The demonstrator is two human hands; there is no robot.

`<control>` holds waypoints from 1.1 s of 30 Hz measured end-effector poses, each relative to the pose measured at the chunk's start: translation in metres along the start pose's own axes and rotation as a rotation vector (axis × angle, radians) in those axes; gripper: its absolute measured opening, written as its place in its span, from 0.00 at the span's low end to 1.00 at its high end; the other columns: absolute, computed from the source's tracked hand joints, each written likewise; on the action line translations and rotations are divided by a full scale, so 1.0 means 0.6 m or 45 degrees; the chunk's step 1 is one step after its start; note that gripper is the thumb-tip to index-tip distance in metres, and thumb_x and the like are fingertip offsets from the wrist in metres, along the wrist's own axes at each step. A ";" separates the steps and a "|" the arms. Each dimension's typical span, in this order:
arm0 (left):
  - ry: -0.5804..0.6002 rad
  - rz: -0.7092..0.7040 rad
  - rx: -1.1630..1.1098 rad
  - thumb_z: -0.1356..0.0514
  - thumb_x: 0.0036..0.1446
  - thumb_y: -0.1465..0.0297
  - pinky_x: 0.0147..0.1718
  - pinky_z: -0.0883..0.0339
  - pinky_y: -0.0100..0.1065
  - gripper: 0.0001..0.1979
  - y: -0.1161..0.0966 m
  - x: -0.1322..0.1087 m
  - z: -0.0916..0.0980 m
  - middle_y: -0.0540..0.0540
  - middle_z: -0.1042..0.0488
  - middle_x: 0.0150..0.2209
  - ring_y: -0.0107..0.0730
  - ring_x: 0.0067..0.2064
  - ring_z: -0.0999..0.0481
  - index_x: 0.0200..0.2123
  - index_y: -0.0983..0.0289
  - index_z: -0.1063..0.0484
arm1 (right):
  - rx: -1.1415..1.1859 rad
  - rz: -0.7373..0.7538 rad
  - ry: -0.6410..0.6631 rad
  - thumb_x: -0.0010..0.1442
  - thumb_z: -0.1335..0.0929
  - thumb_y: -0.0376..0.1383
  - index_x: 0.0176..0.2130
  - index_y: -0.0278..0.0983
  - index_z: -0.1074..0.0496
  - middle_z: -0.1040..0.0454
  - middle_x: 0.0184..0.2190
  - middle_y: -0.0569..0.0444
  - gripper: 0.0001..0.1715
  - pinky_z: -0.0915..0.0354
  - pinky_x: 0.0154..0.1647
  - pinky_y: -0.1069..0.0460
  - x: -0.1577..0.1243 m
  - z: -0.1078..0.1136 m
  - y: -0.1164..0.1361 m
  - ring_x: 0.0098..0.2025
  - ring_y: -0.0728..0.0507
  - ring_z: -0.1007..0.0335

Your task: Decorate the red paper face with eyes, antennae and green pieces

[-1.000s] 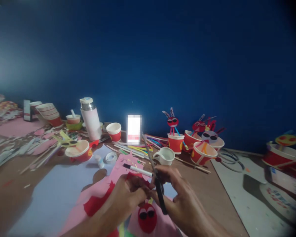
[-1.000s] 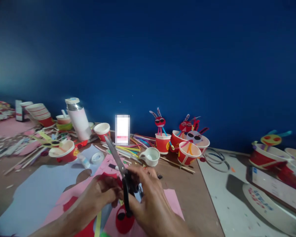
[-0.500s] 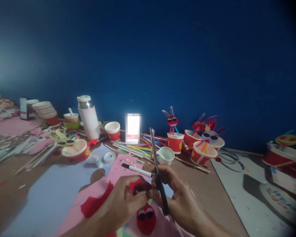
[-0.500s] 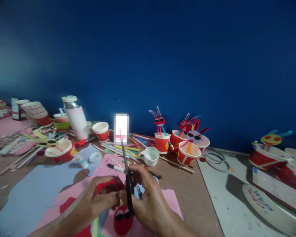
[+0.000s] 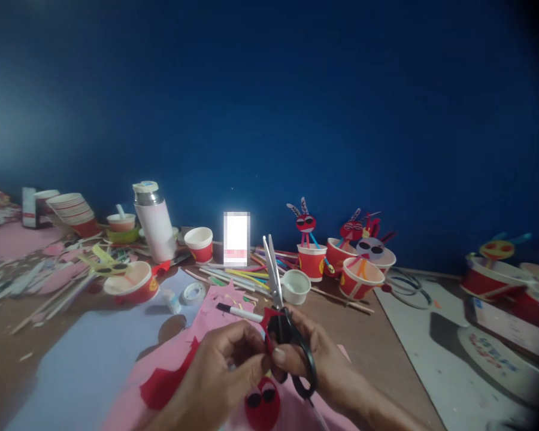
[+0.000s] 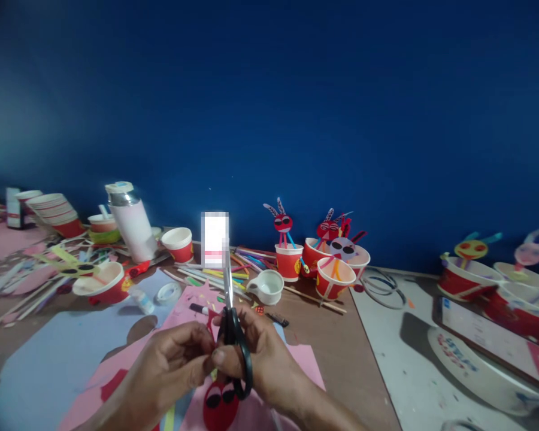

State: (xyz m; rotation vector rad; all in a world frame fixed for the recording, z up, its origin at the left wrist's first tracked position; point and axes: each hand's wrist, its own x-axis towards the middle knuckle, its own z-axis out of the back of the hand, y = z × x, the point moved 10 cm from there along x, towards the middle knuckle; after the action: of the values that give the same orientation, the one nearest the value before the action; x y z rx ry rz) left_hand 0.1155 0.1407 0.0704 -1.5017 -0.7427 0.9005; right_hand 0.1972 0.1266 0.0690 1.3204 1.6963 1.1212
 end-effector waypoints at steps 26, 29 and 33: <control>-0.011 -0.003 -0.066 0.34 0.47 0.62 0.23 0.41 0.25 0.14 0.030 0.023 0.010 0.48 0.31 0.24 0.23 0.24 0.36 0.33 0.66 0.28 | -0.024 0.070 -0.122 0.39 0.24 0.30 0.32 0.37 0.36 0.34 0.25 0.62 0.22 0.40 0.30 0.57 0.014 0.024 -0.002 0.30 0.50 0.38; -0.009 -0.031 -0.120 0.34 0.48 0.64 0.24 0.39 0.25 0.12 0.030 0.021 0.008 0.49 0.29 0.25 0.24 0.25 0.32 0.33 0.65 0.28 | -0.105 0.091 -0.132 0.40 0.24 0.28 0.34 0.37 0.35 0.32 0.27 0.61 0.22 0.38 0.34 0.56 0.014 0.029 0.000 0.32 0.49 0.35; 0.010 -0.022 -0.123 0.35 0.48 0.64 0.23 0.39 0.25 0.12 0.036 0.019 0.008 0.50 0.27 0.26 0.24 0.23 0.32 0.35 0.65 0.27 | -0.236 0.125 -0.154 0.43 0.26 0.27 0.34 0.37 0.34 0.30 0.28 0.61 0.19 0.38 0.34 0.56 0.010 0.028 0.012 0.32 0.49 0.33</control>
State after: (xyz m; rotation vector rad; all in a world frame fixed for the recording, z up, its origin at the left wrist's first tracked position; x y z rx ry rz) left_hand 0.1165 0.1501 0.0474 -1.5807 -0.8021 0.8556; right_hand 0.2134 0.1368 0.0690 1.3374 1.4177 1.1988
